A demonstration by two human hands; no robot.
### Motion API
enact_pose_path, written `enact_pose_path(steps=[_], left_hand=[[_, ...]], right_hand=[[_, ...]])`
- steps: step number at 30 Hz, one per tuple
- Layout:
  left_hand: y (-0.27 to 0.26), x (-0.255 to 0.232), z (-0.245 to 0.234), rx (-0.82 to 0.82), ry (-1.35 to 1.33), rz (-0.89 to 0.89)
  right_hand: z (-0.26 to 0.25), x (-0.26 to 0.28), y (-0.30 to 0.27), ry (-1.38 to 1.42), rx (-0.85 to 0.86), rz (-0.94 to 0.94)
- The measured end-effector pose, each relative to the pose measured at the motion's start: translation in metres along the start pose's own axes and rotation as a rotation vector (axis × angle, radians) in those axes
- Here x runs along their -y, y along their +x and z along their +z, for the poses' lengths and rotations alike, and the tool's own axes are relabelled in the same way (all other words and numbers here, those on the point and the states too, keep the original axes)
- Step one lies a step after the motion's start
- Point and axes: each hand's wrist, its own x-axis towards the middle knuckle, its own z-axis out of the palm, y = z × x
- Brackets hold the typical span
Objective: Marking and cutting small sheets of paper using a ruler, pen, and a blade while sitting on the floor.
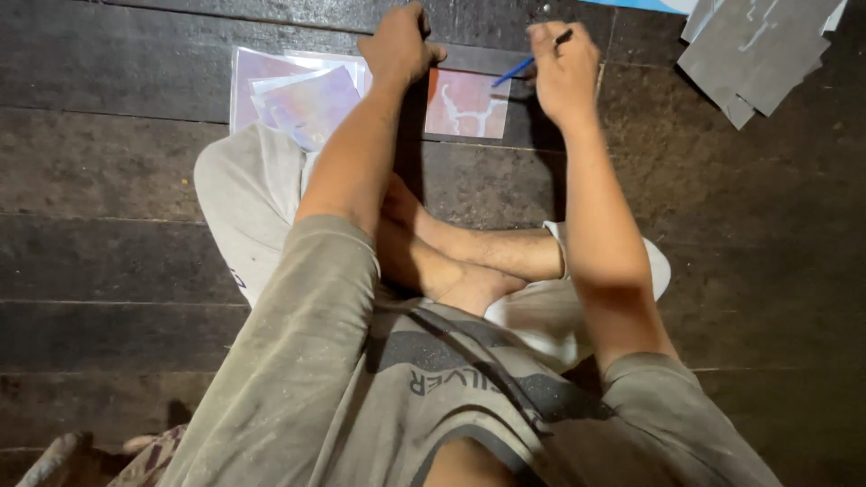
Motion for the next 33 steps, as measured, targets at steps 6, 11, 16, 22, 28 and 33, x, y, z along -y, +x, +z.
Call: enact_pose_path(steps=[6,11,16,22,28,33], left_hand=[[0.002,0.005,0.005,0.030,0.044,-0.045],[0.006,0.005,0.004,0.107,0.041,-0.076],[0.009,0.004,0.002,0.146,0.065,-0.112],[0.011,0.008,0.006,0.120,0.117,-0.076],[0.008,0.005,0.005,0.132,0.045,-0.105],[0.004,0.007,0.008,0.027,0.028,-0.024]], right_hand=[[0.056,0.022,-0.029,0.352,-0.013,0.186],[0.067,0.027,-0.031,0.294,-0.052,0.079],[0.072,0.036,-0.029,0.282,-0.061,0.037],[0.072,0.036,-0.024,0.438,-0.013,0.143],[0.044,0.000,-0.042,0.373,-0.056,0.265],[-0.013,-0.034,-0.057,0.282,-0.124,0.293]])
